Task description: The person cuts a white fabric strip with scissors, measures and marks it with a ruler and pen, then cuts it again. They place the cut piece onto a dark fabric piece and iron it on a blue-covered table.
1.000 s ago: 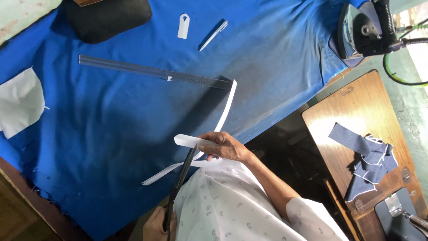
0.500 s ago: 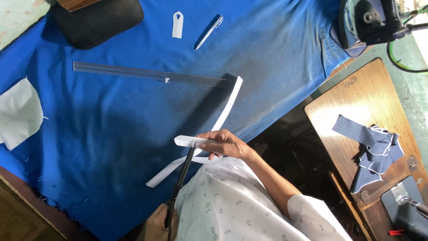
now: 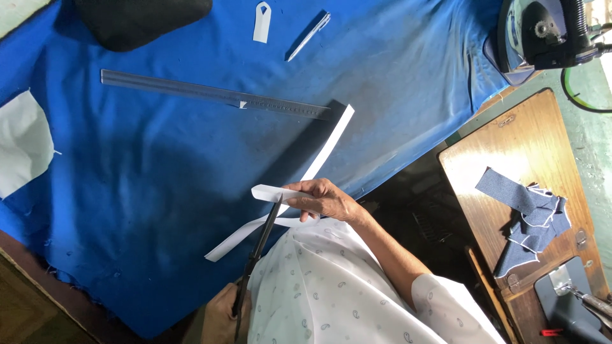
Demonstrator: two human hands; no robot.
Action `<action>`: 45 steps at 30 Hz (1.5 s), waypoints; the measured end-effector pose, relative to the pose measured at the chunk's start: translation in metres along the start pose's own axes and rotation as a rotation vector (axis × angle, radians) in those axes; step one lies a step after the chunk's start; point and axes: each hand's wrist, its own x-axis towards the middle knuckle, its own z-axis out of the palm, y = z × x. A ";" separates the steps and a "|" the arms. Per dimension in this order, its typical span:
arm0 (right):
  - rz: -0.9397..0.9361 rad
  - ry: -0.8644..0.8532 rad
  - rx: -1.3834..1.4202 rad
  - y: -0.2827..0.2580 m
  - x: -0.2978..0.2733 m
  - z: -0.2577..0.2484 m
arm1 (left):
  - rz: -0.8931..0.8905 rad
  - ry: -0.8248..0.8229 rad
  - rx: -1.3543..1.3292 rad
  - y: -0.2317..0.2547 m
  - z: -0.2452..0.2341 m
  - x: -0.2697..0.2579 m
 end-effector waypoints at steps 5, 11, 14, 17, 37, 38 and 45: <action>0.023 0.003 0.027 0.000 0.001 -0.002 | 0.004 0.016 -0.009 0.008 -0.005 0.000; 0.005 -0.014 0.024 0.003 0.002 -0.007 | -0.090 -0.034 0.010 0.037 -0.016 0.002; 0.037 -0.003 0.016 -0.001 0.003 -0.008 | -0.292 -0.121 0.138 0.050 -0.018 0.004; 0.031 -0.007 0.037 0.000 0.005 -0.009 | -0.343 -0.104 0.118 0.055 -0.020 0.006; -0.010 -0.060 0.150 0.004 0.014 -0.017 | -0.123 -0.046 0.028 0.034 -0.013 0.006; -0.012 -0.060 0.150 0.004 0.015 -0.016 | -0.123 -0.045 0.029 0.036 -0.014 0.006; 0.058 -0.002 0.187 0.006 0.016 -0.019 | -0.116 0.075 0.060 0.044 -0.018 0.004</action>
